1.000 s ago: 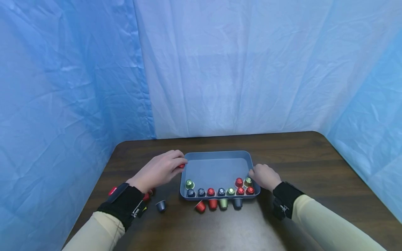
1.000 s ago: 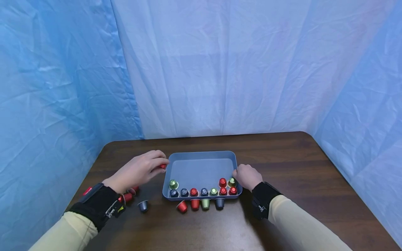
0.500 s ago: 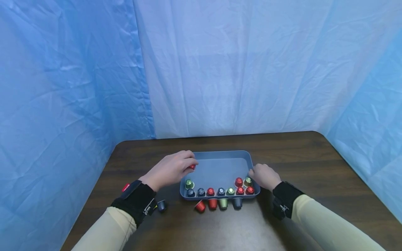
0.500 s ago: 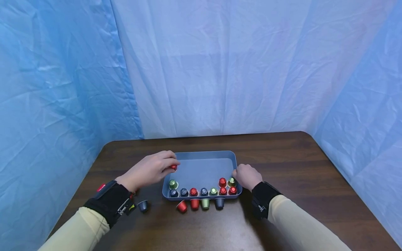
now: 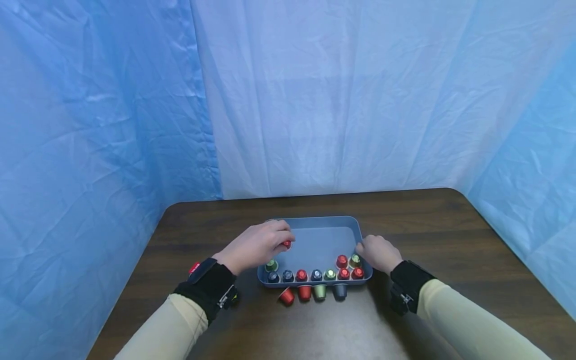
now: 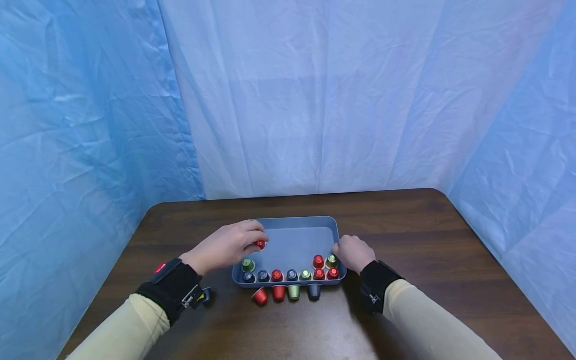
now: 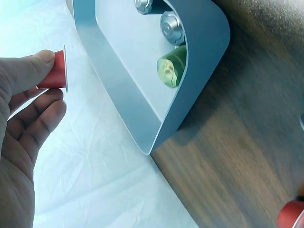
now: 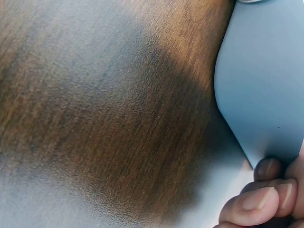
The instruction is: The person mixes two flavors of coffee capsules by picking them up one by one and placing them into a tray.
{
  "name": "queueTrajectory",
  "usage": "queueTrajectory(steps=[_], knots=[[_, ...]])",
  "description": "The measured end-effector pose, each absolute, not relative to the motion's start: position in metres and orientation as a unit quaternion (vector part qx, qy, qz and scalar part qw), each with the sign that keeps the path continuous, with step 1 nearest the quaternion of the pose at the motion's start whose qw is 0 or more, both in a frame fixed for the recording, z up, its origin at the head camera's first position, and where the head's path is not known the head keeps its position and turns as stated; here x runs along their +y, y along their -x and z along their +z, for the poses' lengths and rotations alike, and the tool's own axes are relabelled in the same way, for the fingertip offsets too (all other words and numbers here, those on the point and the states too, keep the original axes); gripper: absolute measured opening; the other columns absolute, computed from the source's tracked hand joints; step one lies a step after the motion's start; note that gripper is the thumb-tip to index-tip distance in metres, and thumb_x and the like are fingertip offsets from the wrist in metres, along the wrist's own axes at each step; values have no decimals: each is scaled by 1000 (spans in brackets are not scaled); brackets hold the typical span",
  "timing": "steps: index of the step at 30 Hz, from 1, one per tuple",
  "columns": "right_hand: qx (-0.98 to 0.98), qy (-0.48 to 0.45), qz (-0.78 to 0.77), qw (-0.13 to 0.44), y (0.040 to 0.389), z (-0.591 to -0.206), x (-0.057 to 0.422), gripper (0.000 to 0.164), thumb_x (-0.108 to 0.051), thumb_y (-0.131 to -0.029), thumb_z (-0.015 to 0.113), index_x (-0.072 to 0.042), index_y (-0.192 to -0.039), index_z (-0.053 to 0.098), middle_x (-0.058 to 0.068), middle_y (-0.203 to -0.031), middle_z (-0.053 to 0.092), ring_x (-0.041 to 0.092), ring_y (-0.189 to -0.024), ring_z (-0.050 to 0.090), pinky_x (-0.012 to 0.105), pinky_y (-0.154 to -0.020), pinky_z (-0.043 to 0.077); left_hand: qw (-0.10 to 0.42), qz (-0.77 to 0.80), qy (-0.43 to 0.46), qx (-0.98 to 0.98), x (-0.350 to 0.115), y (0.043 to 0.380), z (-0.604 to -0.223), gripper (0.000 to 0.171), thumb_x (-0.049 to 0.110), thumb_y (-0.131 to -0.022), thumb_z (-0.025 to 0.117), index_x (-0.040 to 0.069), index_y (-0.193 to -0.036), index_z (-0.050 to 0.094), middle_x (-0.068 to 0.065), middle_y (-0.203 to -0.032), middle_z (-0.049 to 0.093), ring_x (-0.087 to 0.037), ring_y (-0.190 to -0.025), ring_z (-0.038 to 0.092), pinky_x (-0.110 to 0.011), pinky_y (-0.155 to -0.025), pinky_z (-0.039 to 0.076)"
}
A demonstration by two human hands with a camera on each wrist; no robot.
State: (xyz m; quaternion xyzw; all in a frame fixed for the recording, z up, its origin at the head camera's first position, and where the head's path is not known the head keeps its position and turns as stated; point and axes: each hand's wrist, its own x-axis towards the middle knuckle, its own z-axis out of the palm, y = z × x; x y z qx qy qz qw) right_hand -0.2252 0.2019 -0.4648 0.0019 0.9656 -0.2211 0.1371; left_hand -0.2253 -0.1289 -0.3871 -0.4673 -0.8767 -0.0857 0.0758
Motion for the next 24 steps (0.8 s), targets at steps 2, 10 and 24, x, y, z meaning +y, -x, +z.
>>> queueTrajectory(steps=[2, 10, 24], knots=[[965, -3, -221, 139, 225, -464, 202, 32, -23, -101, 53, -7, -76, 63, 7, -66, 52, 21, -60, 53, 30, -55, 39, 75, -84, 471, -875, -126, 225, -388, 26, 18, -90, 79, 17, -116, 72, 2, -111, 66, -11, -103, 63, -26, -91, 56], [966, -2, -218, 140, 226, -465, 201, 33, -23, -102, 52, -7, -75, 63, 7, -66, 52, 21, -60, 53, 30, -56, 39, 35, -77, 458, -885, -117, 223, -390, 26, 20, -90, 80, 18, -115, 74, 3, -111, 66, -11, -103, 63, -26, -93, 55], [966, -1, -219, 134, 226, -466, 201, 33, -23, -101, 52, -7, -74, 63, 7, -66, 52, 21, -60, 53, 30, -55, 39, -28, -83, 435, -896, -114, 220, -403, 25, 17, -89, 80, 16, -114, 75, 4, -105, 66, -10, -97, 62, -26, -89, 56]])
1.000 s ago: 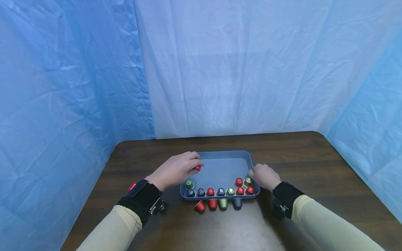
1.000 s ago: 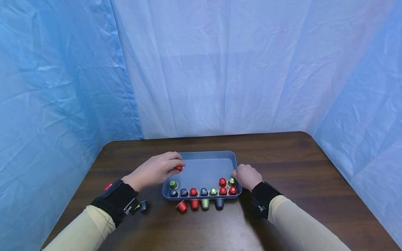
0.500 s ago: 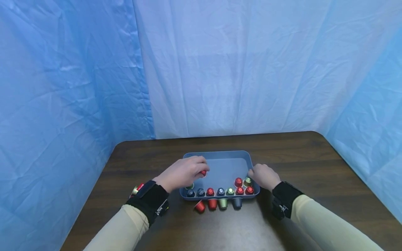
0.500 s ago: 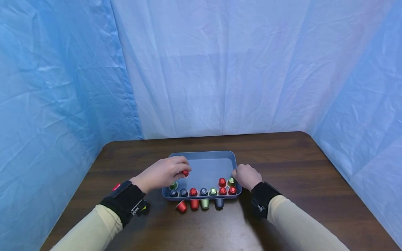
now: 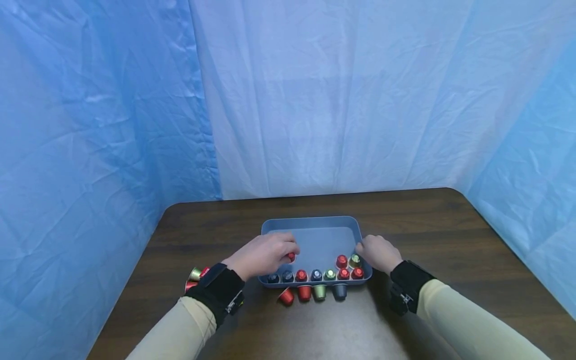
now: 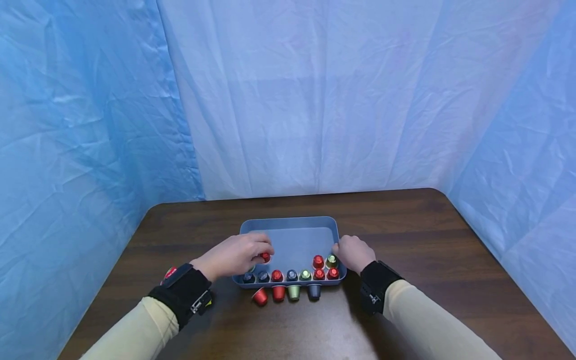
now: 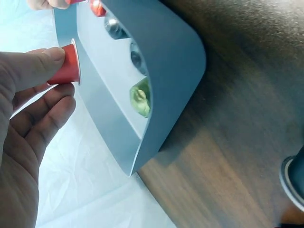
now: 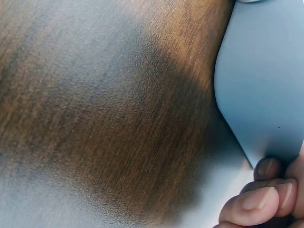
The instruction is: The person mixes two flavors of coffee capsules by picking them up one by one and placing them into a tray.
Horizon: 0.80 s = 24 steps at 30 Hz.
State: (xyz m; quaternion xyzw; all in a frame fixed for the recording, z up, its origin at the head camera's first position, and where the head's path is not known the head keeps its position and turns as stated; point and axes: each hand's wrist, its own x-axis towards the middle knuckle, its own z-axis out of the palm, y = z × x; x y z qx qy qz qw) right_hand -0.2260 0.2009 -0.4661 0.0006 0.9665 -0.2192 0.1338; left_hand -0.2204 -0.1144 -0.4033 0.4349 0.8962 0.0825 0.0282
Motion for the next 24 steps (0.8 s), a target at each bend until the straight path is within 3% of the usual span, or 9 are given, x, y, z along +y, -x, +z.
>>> queueTrajectory(steps=[9, 24], knots=[[965, -4, -224, 138, 229, -468, 201, 33, -23, -101, 53, -8, -74, 63, 7, -65, 52, 21, -59, 54, 30, -55, 39, 65, 46, -420, 904, -112, 220, -413, 27, 20, -89, 81, 20, -116, 76, 7, -105, 67, -9, -97, 64, -27, -91, 56], [965, -5, -225, 137, 230, -469, 199, 34, -24, -101, 52, -8, -74, 63, 7, -65, 52, 21, -59, 54, 30, -55, 39, 71, 3, -414, 908, -114, 221, -417, 30, 16, -83, 86, 21, -111, 76, 6, -102, 66, -8, -92, 62, -25, -90, 56]])
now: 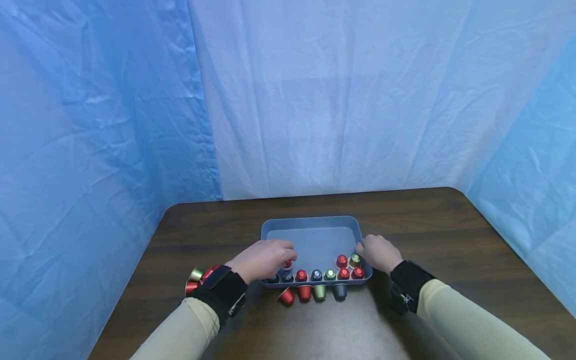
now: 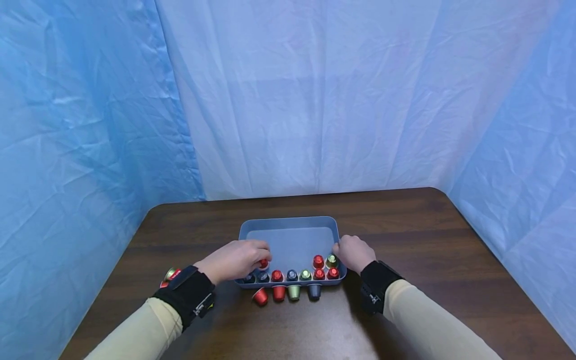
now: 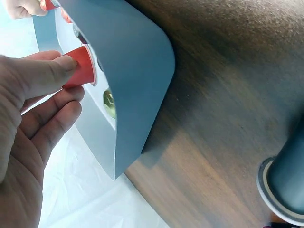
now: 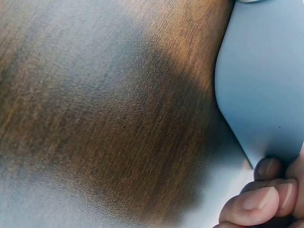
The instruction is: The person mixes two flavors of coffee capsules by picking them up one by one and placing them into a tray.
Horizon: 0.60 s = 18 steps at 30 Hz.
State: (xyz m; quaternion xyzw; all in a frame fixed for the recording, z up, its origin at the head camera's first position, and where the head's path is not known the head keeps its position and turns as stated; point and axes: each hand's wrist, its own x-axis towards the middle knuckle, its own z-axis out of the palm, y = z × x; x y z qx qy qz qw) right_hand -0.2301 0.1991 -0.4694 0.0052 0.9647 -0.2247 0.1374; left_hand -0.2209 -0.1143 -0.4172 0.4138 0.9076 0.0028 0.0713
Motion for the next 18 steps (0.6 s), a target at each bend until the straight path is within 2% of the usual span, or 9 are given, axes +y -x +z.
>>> queueTrajectory(steps=[7, 18], knots=[[964, -5, -227, 139, 227, -466, 198, 34, -24, -102, 52, -7, -75, 64, 7, -65, 53, 21, -60, 53, 30, -55, 39, 80, -19, -414, 907, -117, 222, -421, 27, 16, -81, 88, 23, -105, 78, 7, -97, 64, -7, -89, 60, -24, -87, 56], [964, -11, -223, 147, 229, -466, 199, 34, -25, -102, 52, -7, -76, 64, 8, -66, 53, 22, -61, 54, 31, -56, 39, 87, -27, -407, 909, -117, 222, -422, 25, 18, -81, 88, 21, -105, 79, 6, -96, 64, -7, -86, 61, -22, -86, 56]])
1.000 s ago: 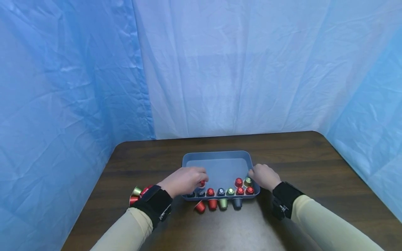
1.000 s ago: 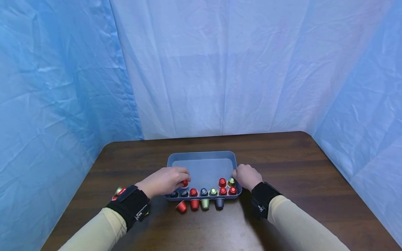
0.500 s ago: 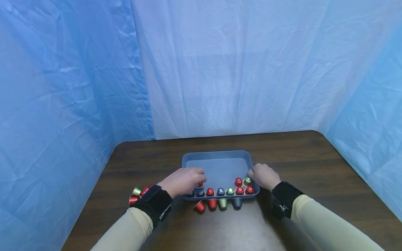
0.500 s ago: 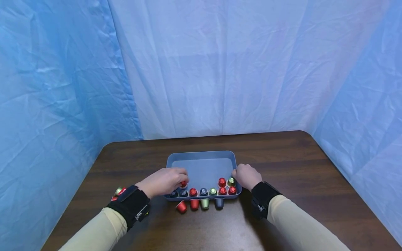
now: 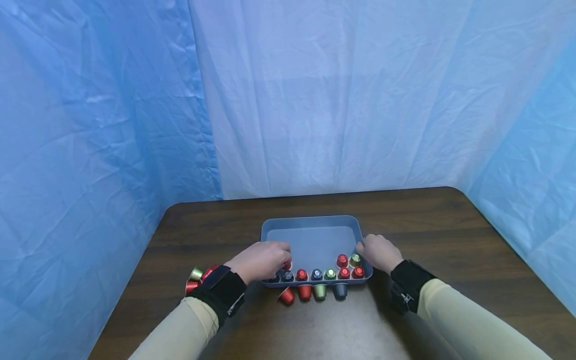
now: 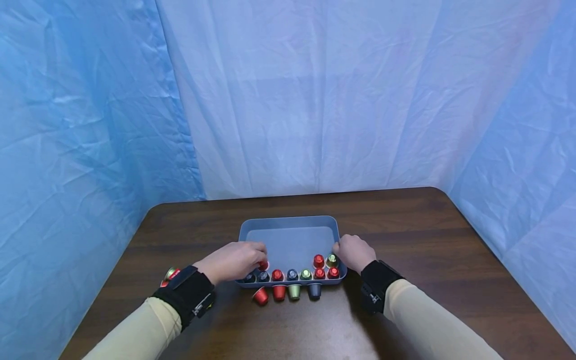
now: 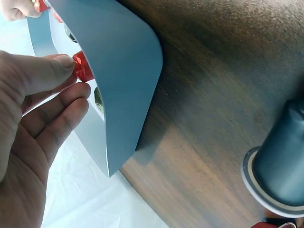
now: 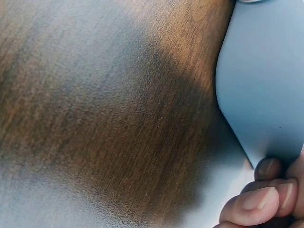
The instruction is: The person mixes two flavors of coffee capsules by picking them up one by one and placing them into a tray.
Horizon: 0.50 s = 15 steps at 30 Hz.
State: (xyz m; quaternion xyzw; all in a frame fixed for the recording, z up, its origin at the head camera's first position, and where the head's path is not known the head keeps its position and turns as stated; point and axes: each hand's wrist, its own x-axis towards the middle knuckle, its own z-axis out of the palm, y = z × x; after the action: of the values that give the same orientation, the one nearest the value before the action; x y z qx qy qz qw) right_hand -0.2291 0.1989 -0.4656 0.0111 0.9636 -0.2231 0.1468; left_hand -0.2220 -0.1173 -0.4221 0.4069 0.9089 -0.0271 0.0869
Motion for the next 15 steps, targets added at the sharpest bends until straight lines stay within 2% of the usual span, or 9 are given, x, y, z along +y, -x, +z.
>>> queueTrajectory(steps=[8, 15], knots=[[964, -13, -223, 146, 228, -464, 198, 34, -25, -102, 52, -6, -77, 64, 8, -66, 53, 21, -60, 54, 30, -56, 39, 85, -22, -407, 909, -118, 222, -421, 23, 20, -83, 86, 21, -105, 79, 6, -97, 65, -7, -86, 61, -23, -86, 57], [964, -12, -221, 147, 228, -464, 198, 34, -25, -102, 52, -7, -77, 64, 8, -66, 53, 21, -60, 54, 30, -56, 39, 80, 13, -397, 914, -125, 221, -414, 15, 23, -93, 78, 20, -107, 78, 7, -97, 64, -8, -85, 59, -26, -84, 57]])
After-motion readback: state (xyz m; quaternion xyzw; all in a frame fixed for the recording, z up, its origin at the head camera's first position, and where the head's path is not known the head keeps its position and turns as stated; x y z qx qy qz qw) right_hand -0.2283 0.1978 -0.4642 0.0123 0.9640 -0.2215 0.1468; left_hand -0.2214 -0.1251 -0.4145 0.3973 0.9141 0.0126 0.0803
